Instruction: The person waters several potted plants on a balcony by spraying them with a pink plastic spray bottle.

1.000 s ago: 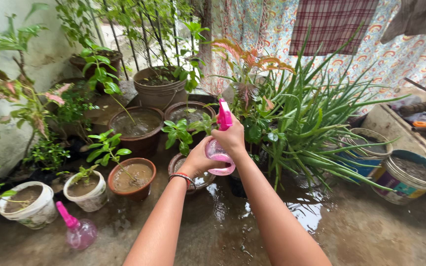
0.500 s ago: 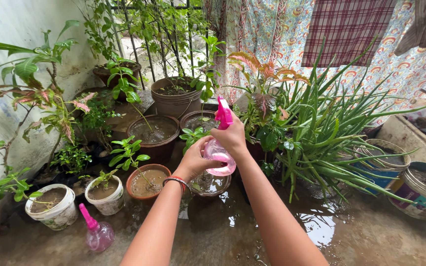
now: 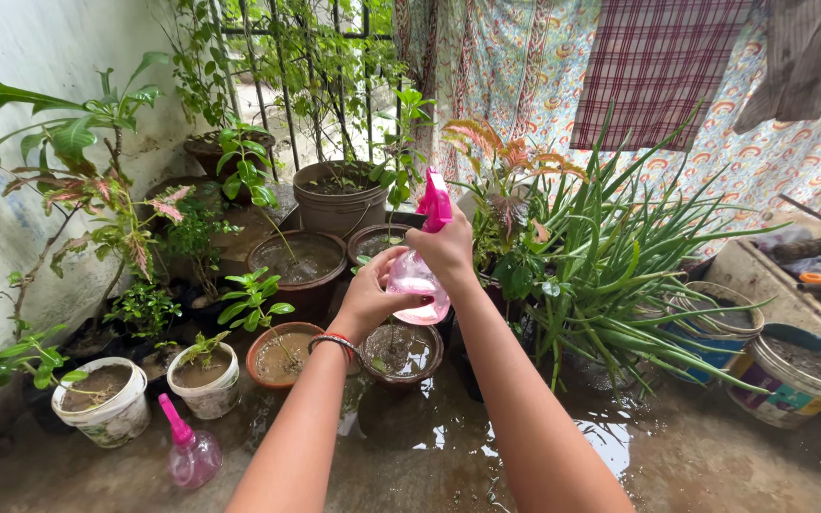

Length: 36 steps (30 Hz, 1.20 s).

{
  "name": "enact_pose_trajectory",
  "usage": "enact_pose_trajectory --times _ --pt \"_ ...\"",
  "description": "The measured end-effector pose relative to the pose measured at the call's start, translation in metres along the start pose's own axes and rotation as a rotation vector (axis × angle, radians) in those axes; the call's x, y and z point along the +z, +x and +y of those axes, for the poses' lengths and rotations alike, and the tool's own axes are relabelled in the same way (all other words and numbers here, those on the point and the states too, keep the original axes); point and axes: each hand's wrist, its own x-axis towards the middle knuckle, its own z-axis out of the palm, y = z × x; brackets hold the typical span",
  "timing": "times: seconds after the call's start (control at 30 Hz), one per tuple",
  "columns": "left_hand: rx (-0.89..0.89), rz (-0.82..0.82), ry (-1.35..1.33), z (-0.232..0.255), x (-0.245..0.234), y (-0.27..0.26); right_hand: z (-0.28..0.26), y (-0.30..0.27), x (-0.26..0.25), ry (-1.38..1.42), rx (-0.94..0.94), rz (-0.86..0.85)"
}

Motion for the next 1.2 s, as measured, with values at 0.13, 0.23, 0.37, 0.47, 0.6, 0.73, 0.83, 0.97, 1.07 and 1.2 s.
enact_pose_trajectory --times 0.13,0.23,0.37,0.47,0.6,0.73,0.83,0.97,1.07,1.2 --pt "0.071 0.007 -0.058 0.015 0.003 0.001 -0.018 0.005 -0.004 0.035 -0.01 0.026" --pt "0.069 0.01 -0.052 0.023 0.003 0.002 -0.021 0.009 -0.002 0.023 -0.015 0.06" --pt "0.067 0.027 -0.043 0.028 0.003 0.002 -0.021 0.015 0.0 -0.021 0.018 0.086" --pt "0.07 0.039 -0.048 0.029 0.002 0.004 -0.024 0.015 -0.001 -0.002 0.018 0.098" --pt "0.077 0.064 0.032 0.03 0.002 0.004 -0.028 0.017 -0.002 -0.019 0.06 0.088" --pt "0.058 0.058 0.043 0.03 0.002 0.004 -0.026 0.017 -0.002 -0.04 0.048 0.1" --pt "0.039 0.058 0.106 0.029 -0.001 0.004 -0.026 0.016 -0.002 -0.053 0.059 0.086" --pt "0.004 0.048 0.167 0.026 -0.005 0.003 -0.031 0.011 -0.004 -0.03 0.037 0.041" --pt "-0.009 0.023 0.164 0.026 -0.011 -0.002 -0.038 0.007 0.0 -0.028 0.011 0.028" --pt "0.052 -0.016 0.19 0.035 -0.028 -0.005 -0.047 -0.002 0.014 -0.034 -0.04 0.049"
